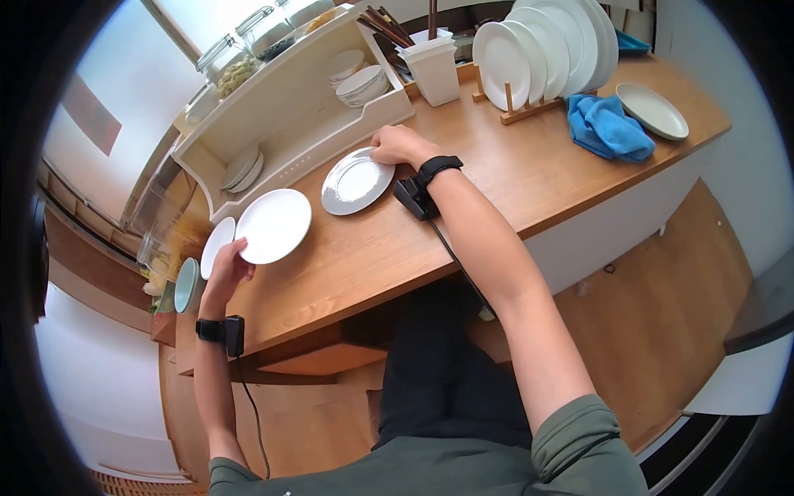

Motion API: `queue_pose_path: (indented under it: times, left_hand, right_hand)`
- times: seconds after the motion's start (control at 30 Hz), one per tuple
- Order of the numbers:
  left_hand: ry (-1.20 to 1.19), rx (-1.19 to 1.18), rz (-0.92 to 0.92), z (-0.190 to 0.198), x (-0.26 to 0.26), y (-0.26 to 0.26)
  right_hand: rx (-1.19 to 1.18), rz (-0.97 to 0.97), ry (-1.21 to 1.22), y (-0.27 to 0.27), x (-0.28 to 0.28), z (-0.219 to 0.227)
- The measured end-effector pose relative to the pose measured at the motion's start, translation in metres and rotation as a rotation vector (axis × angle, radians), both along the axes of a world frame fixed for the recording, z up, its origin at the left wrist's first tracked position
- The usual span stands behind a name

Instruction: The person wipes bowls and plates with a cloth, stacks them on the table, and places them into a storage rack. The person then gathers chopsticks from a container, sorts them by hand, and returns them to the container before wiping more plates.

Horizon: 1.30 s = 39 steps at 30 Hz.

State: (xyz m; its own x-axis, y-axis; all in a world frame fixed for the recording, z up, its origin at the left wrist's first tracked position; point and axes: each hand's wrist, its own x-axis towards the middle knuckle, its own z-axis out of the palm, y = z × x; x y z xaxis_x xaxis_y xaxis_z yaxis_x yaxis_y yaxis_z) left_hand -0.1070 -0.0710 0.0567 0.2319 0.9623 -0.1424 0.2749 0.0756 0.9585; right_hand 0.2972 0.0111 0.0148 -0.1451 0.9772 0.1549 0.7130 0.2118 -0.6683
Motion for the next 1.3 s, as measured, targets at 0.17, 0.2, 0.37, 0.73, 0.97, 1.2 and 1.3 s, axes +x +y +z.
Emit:
queue_pose_path:
  times: [0.17,0.2,0.37,0.73,0.97,1.2,1.3]
  left_hand:
    - [-0.019,-0.055,-0.065,-0.015,0.029,0.012]
    - [-0.004,-0.078,-0.072,-0.019,0.030,0.017]
    - [0.133,-0.121,-0.002,-0.024,0.035,0.033]
    - [0.359,0.003,0.047,-0.042,0.017,0.057]
    - [0.216,0.252,-0.065,-0.020,0.048,0.037]
    - [0.483,0.742,-0.653,-0.027,0.168,0.003]
    - [0.572,0.852,-0.716,-0.036,0.168,0.007]
  right_hand:
    - [0.041,-0.039,-0.014,-0.004,0.024,0.000]
    - [0.059,-0.050,-0.014,-0.004,0.028,0.000]
    - [0.085,-0.109,0.017,-0.001,0.040,-0.005]
    - [0.316,-0.193,0.012,-0.056,0.075,0.006]
    - [0.455,-0.633,-0.195,-0.163,0.221,0.036]
    - [0.329,-0.525,-0.601,-0.185,0.302,0.017]
    - [0.216,-0.479,-0.620,-0.190,0.264,0.013]
